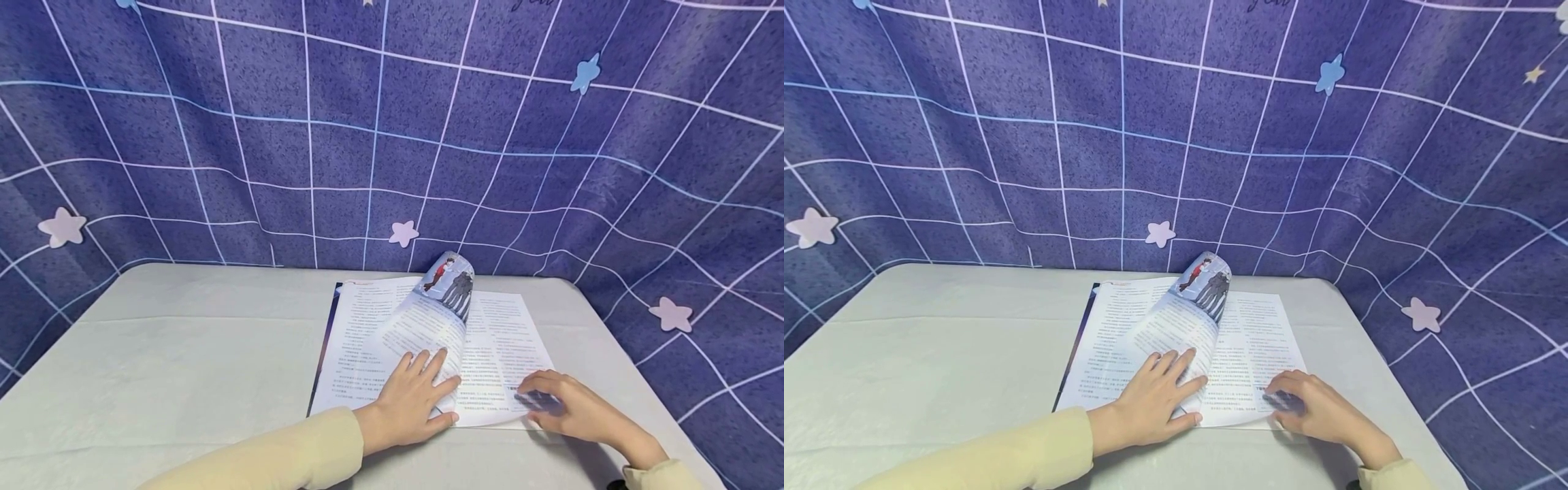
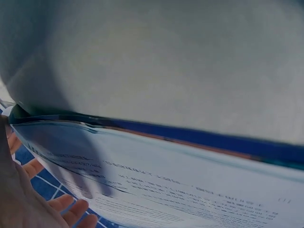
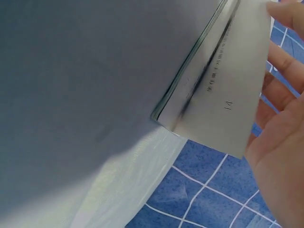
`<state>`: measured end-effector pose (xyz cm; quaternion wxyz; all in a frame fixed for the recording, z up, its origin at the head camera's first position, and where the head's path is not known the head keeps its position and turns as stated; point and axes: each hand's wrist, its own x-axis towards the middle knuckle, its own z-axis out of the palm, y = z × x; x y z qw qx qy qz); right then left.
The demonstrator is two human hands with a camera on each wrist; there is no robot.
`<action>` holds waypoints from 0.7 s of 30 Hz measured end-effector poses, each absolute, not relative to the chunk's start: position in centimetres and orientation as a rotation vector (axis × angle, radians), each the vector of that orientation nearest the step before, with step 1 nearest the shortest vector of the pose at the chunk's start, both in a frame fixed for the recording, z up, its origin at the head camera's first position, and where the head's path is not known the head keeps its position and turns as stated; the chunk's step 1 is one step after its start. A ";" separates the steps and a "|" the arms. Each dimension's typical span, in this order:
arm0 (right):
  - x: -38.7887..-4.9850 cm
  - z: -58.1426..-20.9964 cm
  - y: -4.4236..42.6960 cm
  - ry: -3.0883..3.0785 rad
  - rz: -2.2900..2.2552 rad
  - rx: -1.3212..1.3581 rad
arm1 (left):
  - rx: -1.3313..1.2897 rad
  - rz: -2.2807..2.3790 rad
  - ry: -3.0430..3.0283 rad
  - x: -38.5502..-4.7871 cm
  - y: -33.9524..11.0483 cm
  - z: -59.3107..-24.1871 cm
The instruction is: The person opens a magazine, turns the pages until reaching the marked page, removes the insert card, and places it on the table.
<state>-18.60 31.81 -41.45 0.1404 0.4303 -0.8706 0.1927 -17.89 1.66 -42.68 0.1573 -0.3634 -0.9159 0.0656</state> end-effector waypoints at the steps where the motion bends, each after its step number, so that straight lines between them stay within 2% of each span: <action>1: -18.6 -41.4 31.8 -2.514 0.561 1.239 | -1.046 0.187 -2.622 -17.9 1.6 -42.6; 21: -18.7 -41.0 31.9 -2.483 0.652 1.233 | -1.133 0.204 -2.660 -17.8 1.7 -42.7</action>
